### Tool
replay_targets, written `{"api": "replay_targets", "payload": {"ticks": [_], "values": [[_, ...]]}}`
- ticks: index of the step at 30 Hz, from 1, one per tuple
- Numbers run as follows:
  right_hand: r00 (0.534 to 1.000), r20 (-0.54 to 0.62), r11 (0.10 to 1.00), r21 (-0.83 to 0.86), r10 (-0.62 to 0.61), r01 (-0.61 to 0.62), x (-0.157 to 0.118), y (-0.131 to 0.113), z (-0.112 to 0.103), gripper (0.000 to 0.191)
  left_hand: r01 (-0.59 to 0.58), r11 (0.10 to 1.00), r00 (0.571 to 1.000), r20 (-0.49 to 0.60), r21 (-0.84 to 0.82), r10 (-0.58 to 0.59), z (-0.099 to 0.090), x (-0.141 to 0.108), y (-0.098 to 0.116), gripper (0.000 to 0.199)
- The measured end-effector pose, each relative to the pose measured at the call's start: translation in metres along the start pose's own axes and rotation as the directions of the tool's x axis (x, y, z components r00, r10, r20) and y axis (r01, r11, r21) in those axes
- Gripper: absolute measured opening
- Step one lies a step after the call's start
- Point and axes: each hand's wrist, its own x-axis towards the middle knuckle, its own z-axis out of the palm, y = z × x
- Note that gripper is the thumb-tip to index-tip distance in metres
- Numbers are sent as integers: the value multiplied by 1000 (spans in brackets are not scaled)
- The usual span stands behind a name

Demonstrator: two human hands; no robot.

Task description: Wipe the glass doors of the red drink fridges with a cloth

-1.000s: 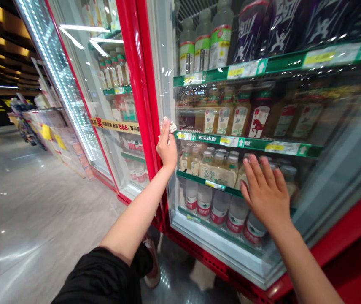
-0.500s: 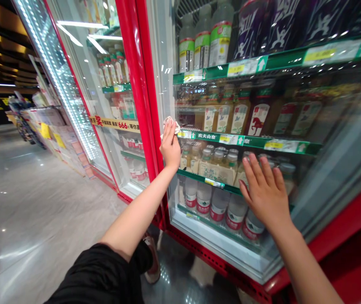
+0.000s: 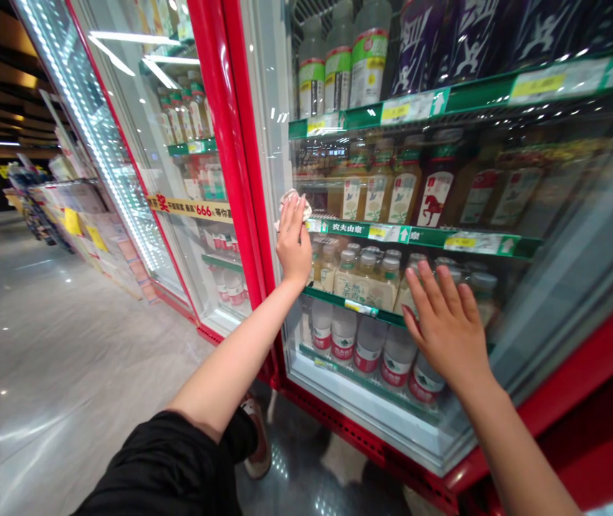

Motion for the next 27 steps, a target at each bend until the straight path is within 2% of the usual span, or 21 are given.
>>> {"api": "replay_targets", "payload": {"ticks": [4,7,9,12,15,18,22,24,27], "values": [[1000,18,1000,5,-16,16,-3,2,-3,91,-77,995,987,138,-62,85,-6,-26,4,75],[1000,21,1000,7,-21,21,-4,3,-7,88,-32,995,984,173,-92,47,-14,-39,-1,70],[1000,7,1000,4,-19,19,-5,3,-8,87,36,994,988,151,-104,-20,-13,-34,-1,65],[1000,-24,1000,-11,-11,11,-5,6,-9,86,120,987,992,45,-104,-116,-1,-15,7,64],[999,-49,999,-30,15,-16,-5,8,-8,86,71,996,996,-42,-54,-73,11,-3,14,67],[998,-41,998,-36,46,-48,-3,9,-6,86,-78,997,997,25,14,78,6,-12,9,70],[997,-28,996,-37,74,-75,-3,7,-4,87,-244,970,962,131,2,241,-12,-26,-8,72],[996,-31,996,-38,78,-79,-3,6,-2,87,-226,974,965,133,-20,227,-15,-21,-9,71],[996,-46,996,-52,76,-78,-4,6,0,88,-79,997,994,78,-20,80,-4,-2,8,70]]}}
